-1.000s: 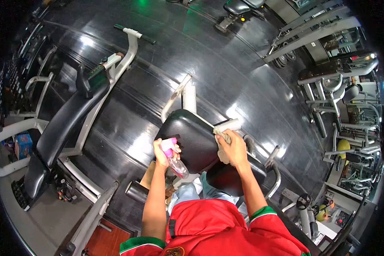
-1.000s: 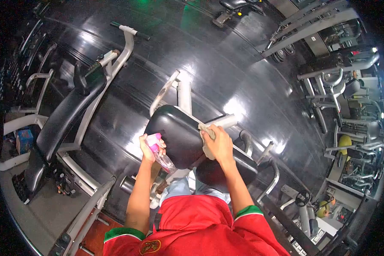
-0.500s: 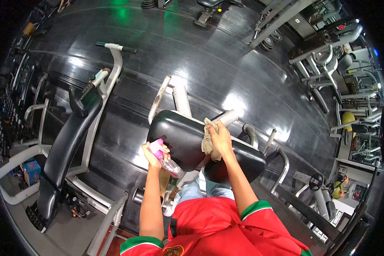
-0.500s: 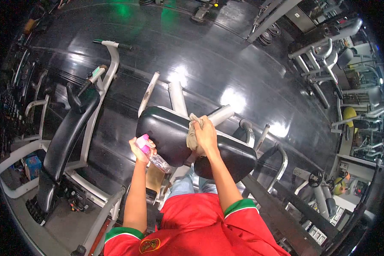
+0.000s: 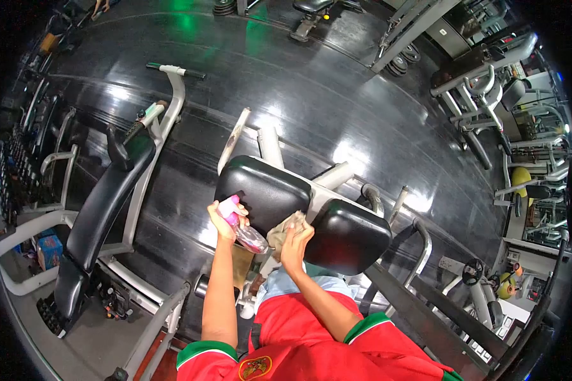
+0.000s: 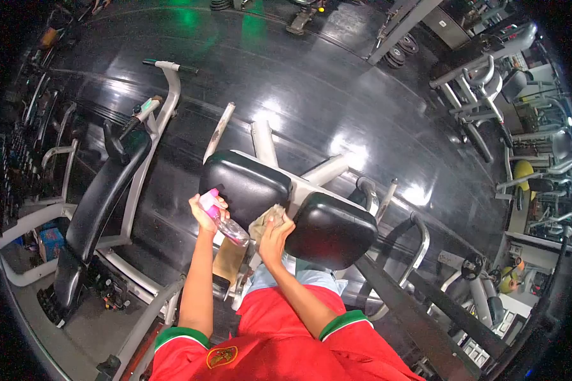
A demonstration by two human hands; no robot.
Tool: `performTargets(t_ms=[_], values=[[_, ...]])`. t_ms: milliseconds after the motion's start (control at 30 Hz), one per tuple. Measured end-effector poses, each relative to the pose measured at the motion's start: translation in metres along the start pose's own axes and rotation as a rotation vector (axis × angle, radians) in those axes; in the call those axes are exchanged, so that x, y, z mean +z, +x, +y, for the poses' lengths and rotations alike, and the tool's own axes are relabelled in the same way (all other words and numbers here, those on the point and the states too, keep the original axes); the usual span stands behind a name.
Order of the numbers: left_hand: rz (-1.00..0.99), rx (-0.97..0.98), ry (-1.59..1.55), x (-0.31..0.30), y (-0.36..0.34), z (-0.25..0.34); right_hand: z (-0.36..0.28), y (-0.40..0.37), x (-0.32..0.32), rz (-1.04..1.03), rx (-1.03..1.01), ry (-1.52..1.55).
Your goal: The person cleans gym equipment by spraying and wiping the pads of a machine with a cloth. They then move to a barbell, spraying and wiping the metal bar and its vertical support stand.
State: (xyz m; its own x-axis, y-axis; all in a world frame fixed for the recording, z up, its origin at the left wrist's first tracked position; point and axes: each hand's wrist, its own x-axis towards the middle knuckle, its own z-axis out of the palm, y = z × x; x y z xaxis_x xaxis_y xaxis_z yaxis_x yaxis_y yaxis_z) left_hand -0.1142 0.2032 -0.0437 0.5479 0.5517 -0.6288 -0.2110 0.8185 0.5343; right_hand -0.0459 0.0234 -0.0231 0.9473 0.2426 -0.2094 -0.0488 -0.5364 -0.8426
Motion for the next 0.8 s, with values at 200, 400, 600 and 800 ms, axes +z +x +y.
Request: performTargets(t_ms=[200, 400, 600, 800], values=[[-0.040, 0.171, 0.213, 0.007, -0.018, -0.013, 0.030, -0.012, -0.026, -0.202, 0.023, 0.019], [-0.088, 0.261, 0.734, 0.019, -0.079, -0.032, 0.006, 0.007, -0.076, -0.270, 0.029, 0.216], [0.057, 0.302, 0.740, 0.038, -0.107, -0.048, -0.009, 0.027, -0.103, -0.232, -0.102, 0.235], [0.188, 0.430, 0.848, 0.035, -0.116, -0.062, -0.031, 0.036, -0.104, -0.239, -0.182, 0.204]])
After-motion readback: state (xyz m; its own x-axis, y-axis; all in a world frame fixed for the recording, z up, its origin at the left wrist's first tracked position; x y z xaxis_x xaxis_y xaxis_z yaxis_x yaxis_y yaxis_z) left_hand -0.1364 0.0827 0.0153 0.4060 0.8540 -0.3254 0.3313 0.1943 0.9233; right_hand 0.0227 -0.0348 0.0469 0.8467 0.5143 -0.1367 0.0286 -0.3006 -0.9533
